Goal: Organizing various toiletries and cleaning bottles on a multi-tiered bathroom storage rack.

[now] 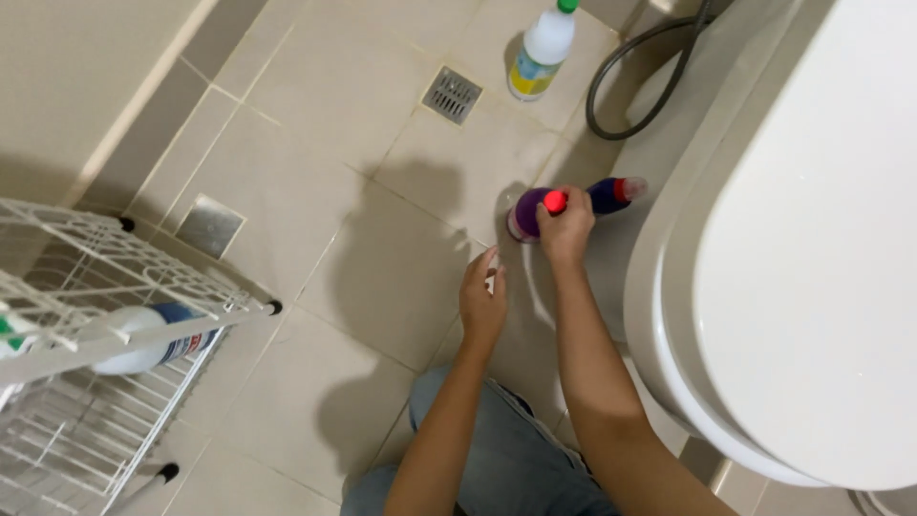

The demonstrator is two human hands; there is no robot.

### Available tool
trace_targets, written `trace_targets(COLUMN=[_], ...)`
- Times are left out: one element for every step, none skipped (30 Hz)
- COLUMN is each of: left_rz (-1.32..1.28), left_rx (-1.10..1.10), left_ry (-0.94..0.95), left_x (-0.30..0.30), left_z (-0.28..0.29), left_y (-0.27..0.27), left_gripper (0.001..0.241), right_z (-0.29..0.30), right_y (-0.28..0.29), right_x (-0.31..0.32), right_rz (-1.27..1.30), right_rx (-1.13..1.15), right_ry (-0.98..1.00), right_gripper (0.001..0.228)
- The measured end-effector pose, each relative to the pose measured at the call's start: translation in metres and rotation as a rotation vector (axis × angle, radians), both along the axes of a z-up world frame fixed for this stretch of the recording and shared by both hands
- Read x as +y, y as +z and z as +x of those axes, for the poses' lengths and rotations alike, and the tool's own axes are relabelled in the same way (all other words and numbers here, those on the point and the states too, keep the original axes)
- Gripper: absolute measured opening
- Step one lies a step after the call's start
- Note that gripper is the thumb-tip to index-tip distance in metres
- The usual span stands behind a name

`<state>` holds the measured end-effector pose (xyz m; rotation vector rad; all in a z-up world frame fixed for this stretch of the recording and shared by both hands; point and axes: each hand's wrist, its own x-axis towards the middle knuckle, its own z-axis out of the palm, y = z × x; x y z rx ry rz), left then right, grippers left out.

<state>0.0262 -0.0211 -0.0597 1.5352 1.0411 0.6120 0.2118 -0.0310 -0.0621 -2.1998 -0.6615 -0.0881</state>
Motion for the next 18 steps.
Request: trace_targets(left_rz=[-0.002,0.051,0.105,0.111,0.087,0.059,0.060,0.078,0.095,0.096,0.147,0.201,0.204,0.176,0.148,0.154,0.164,0.170], left_rx=[0.002,-0.029,-0.059,-0.057,-0.014,0.028,0.029,0.042,0.056,0.057,0.050,0.046,0.051,0.039,0.024,0.032,0.075,0.117], left_ry=[0.010,0.027,0.043,0.062,0.054,0.046,0.066,0.077,0.087,0.117,0.155,0.205,0.248,0.330,0.411,0.457,0.537,0.609], left_x=[-0.002,0.000,0.002,0.004,0.007,0.007,0.009,0.010,0.011,0.012,0.014,0.018,0.019,0.020,0.021,0.022,0.023,0.022], left_z=[-0.005,-0.010,-0.016,-0.023,-0.030,-0.037,-0.045,-0.054,-0.064,-0.074,-0.086,-0.097,-0.108,-0.123,-0.139,-0.156,-0.171,-0.187], left_y=[-0.001,-0.002,-0.002,0.006,0.015,0.022,0.026,0.029,0.033,0.037,0.042,0.047,0.048,0.048,0.049,0.048,0.047,0.046], left_gripper=[0.042,0.042,0.041,0.041,0.045,0.049,0.049,0.056,0.062,0.062,0.069,0.076,0.076,0.079,0.082,0.082,0.079,0.076], right_z=[-0.008,-0.016,-0.025,-0.036,-0.049,-0.060,-0.074,-0.088,-0.103,-0.122,-0.142,-0.161,-0.180,-0.204,-0.228,-0.249,-0.269,-0.289], right_y=[0.004,0.008,0.012,0.025,0.037,0.050,0.059,0.068,0.077,0.087,0.096,0.106,0.108,0.109,0.110,0.108,0.106,0.104], right_x=[-0.004,-0.002,0.000,0.004,0.009,0.011,0.015,0.017,0.019,0.023,0.026,0.032,0.036,0.039,0.041,0.046,0.051,0.053], right_rz=[-0.002,-0.003,-0.003,0.003,-0.004,-0.016,-0.015,-0.028,-0.042,-0.040,-0.051,-0.060,-0.057,-0.051,-0.046,-0.042,-0.009,0.024], right_rx=[0.002,-0.007,-0.016,-0.015,0.003,0.021,0.021,0.034,0.046,0.045,0.052,0.058,0.057,0.083,0.108,0.110,0.097,0.085], right_ry=[0.010,0.036,0.063,0.082,0.115,0.149,0.169,0.230,0.290,0.320,0.379,0.451,0.494,0.557,0.620,0.667,0.741,0.807], right_gripper=[0.042,0.040,0.039,0.039,0.037,0.035,0.035,0.036,0.036,0.036,0.037,0.037,0.037,0.037,0.037,0.037,0.037,0.038])
